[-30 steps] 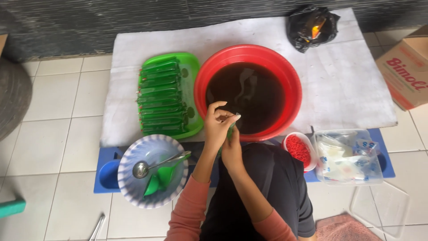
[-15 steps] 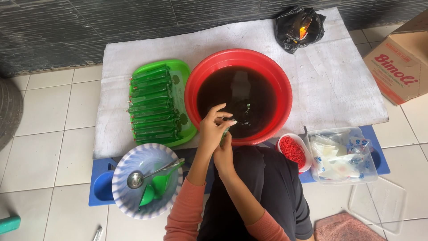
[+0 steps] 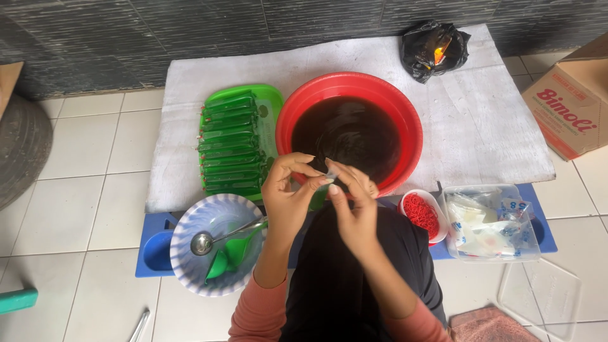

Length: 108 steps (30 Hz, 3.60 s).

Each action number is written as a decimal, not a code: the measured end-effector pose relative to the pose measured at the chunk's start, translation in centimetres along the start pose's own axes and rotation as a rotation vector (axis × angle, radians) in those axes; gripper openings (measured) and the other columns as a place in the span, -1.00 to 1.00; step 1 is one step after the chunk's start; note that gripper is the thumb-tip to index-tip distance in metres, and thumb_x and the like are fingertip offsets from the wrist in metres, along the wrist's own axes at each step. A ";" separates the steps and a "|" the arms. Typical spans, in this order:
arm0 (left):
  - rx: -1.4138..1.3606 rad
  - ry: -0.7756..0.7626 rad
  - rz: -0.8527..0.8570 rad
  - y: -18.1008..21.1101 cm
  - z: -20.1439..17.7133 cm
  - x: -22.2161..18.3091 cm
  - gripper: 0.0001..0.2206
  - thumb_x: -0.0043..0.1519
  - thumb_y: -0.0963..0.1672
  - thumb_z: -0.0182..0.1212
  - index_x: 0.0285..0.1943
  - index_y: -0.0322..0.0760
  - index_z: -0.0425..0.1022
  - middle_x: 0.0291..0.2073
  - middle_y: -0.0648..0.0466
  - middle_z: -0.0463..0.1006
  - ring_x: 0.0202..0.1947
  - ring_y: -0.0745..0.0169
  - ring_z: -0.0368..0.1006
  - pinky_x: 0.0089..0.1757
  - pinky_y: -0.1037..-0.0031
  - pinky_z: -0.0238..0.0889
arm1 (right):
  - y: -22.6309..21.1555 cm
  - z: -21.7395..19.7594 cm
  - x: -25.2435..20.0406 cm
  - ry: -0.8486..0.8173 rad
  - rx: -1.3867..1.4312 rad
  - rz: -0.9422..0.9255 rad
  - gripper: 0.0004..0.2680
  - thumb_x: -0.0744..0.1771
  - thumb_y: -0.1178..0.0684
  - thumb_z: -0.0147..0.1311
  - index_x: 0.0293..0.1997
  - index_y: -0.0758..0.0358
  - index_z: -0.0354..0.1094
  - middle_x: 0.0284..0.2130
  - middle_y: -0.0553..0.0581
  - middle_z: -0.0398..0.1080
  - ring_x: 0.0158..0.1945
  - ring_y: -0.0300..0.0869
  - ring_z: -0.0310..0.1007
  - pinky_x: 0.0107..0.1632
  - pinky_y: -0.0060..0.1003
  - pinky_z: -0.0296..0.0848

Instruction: Filling plastic tubes with liquid using a ladle and funnel and then tying them to create ice pops.

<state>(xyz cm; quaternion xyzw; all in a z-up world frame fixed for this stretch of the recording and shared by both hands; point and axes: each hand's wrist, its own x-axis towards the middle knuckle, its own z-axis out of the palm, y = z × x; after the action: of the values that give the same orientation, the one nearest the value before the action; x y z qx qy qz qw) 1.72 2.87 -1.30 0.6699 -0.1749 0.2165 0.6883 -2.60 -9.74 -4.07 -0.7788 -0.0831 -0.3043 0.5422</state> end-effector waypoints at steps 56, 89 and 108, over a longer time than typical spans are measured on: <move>0.158 -0.416 0.037 7.2 3.4 -4.3 -0.87 0.23 -0.05 0.33 -0.36 -0.05 0.56 -0.23 0.39 0.57 -0.10 0.42 0.45 0.00 0.34 -0.08 | -2.9 -5.8 -3.7 0.072 0.464 0.030 -0.65 0.43 -0.24 -0.15 0.19 0.22 0.21 0.01 0.22 0.28 0.09 -0.09 0.29 0.16 -0.19 0.36; 0.086 -0.494 -0.156 4.0 2.5 -4.6 -0.75 0.30 -0.04 0.14 -0.46 -0.07 0.48 -0.42 0.30 0.51 -0.29 0.41 0.42 0.03 0.43 0.07 | 1.3 -6.8 -8.9 -0.364 0.881 0.479 -0.59 0.41 -0.22 -0.09 -0.20 0.49 0.42 -0.59 0.18 0.35 -0.48 -0.10 0.33 -0.30 -0.22 0.34; -0.225 -0.481 -0.227 2.3 6.4 -6.4 -0.79 0.31 -0.17 0.26 -0.39 -0.39 0.54 -0.33 0.01 0.44 -0.30 0.22 0.50 -0.11 0.34 0.43 | 10.5 -8.4 -10.7 0.005 0.867 0.842 -0.78 0.37 0.08 -0.02 0.05 0.44 0.27 -0.56 -0.10 0.16 -0.48 -0.33 0.22 -0.36 -0.45 0.30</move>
<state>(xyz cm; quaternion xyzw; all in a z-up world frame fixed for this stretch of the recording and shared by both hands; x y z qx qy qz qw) -4.58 -3.96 -2.51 0.6366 -0.2801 -0.0477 0.7170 -9.60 -19.26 -16.56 -0.4519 0.1172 -0.0037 0.8843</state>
